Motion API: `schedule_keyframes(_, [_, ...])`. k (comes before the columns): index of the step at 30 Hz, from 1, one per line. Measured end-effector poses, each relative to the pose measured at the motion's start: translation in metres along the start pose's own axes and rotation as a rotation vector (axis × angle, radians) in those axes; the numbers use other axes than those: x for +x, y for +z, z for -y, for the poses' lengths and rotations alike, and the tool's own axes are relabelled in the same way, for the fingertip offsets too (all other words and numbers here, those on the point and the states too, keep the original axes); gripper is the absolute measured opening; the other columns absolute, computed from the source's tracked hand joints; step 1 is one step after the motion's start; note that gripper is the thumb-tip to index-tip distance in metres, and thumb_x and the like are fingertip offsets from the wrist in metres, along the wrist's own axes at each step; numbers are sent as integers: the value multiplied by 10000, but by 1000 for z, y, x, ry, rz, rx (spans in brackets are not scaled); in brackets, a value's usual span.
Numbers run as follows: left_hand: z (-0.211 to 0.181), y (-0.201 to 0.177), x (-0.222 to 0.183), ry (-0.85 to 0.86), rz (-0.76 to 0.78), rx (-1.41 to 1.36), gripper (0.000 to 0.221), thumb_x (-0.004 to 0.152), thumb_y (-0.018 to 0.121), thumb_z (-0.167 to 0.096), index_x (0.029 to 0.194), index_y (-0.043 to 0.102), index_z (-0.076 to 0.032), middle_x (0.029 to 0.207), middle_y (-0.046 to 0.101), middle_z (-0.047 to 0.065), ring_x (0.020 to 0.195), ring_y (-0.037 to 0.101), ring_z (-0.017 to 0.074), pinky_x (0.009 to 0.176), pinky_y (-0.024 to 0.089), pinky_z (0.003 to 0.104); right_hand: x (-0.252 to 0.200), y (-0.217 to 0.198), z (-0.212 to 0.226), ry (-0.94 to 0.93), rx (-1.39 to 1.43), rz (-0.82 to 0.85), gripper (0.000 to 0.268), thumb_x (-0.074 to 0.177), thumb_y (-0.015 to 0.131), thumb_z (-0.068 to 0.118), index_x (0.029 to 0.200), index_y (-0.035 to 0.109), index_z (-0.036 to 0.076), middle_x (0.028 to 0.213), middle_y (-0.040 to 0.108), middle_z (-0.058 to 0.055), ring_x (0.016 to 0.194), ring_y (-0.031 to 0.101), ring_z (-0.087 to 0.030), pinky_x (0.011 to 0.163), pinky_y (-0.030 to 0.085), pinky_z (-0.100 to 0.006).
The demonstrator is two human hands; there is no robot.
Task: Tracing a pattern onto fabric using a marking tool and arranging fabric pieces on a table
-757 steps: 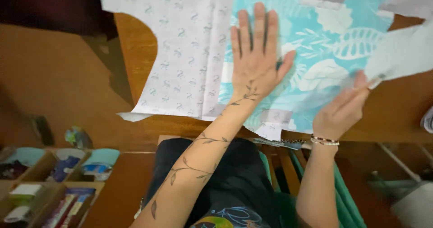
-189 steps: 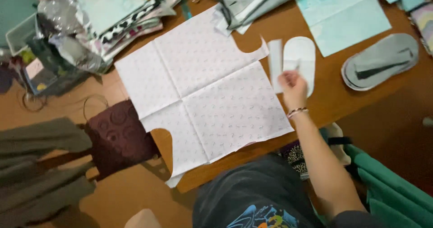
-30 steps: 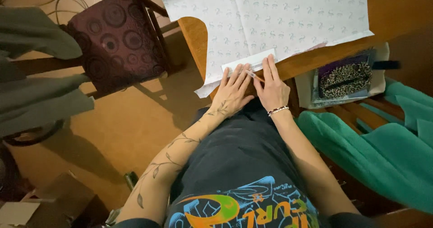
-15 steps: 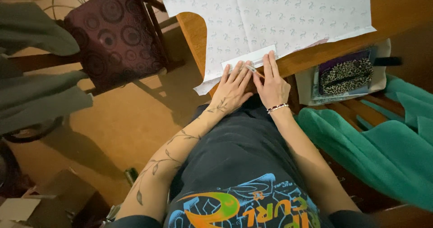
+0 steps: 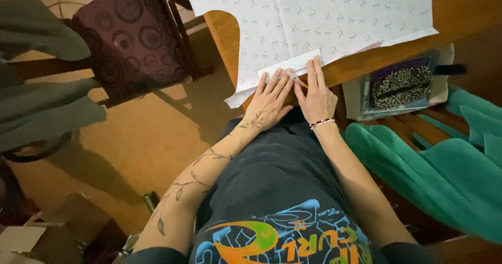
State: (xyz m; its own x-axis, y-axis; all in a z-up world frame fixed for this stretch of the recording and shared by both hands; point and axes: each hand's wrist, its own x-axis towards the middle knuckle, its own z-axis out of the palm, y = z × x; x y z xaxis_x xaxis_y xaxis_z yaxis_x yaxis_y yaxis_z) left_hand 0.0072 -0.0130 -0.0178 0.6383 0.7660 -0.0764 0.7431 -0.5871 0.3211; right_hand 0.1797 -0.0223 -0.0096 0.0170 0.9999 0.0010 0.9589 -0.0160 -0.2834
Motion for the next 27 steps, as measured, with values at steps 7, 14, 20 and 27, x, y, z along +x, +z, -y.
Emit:
schedule_keyframes(7, [-1,-2,0,1,1,-5,812,920,683,-489,1535,373,-59,1618,329,139,1536,186,326,1258,97,573,0,-1,0,10,30,30,650,995,601,405,1562,385,172,1634,324,-1,793,732,-403,655,609,-522])
schedule_keyframes(14, [-1,-2,1,-4,27,-6,845,916,699,-476,1556,334,-62,1633,306,131,1543,165,317,1263,91,570,-1,3,-2,-4,11,-3,649,997,608,410,1564,389,182,1637,324,11,784,737,-391,652,612,-512])
schedule_keyframes(20, [0,1,1,-11,36,15,877,900,705,-493,1568,320,-75,1643,282,126,1540,184,316,1261,104,568,2,-3,-3,16,13,40,642,984,616,427,1544,410,189,1620,348,18,774,733,-407,666,617,-527])
schedule_keyframes(27, [-4,-2,4,-24,24,40,853,927,683,-476,1574,309,-66,1649,255,134,1532,218,325,1248,155,582,9,-13,-9,40,27,97,495,1047,514,432,1507,455,261,1580,406,55,784,730,-413,693,610,-534])
